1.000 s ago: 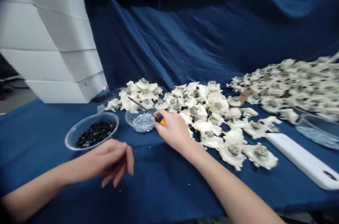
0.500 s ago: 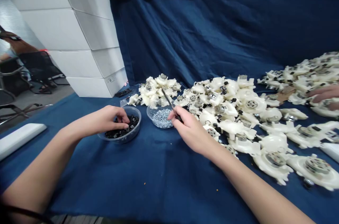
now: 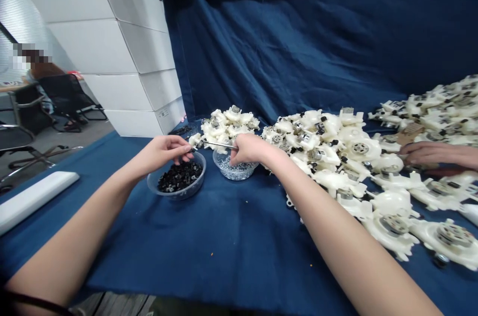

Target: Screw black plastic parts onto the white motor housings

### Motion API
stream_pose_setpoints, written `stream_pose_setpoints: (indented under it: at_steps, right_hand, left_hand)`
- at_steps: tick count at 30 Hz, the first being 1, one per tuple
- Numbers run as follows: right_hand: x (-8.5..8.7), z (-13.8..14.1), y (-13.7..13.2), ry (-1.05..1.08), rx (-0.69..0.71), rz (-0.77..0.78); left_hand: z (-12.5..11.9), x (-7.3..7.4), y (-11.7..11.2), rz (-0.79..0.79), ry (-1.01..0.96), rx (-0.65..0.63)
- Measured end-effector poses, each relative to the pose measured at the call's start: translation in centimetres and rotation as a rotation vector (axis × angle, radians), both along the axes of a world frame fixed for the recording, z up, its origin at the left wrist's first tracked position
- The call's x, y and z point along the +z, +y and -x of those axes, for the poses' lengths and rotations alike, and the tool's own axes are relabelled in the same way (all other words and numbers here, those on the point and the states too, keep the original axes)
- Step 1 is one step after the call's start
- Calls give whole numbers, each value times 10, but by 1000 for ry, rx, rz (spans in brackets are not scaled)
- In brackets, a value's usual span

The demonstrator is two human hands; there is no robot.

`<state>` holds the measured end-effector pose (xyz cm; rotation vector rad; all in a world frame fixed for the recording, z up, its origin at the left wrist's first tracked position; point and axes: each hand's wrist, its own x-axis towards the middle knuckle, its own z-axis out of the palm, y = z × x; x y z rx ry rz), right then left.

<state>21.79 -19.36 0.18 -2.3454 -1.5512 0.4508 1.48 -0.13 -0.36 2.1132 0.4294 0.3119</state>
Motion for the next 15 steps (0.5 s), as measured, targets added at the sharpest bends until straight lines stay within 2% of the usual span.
stream_pose_setpoints:
  at_steps: [7, 11, 15]
  right_hand:
    - [-1, -4, 10, -13, 59, 229]
    - [-4, 2, 13, -65, 65, 275]
    - [-4, 9, 8, -129, 49, 262]
  left_hand:
    - [-5, -10, 5, 100, -311, 244]
    - [-7, -11, 4, 102, -380, 272]
    - [-8, -10, 0, 132, -371, 240]
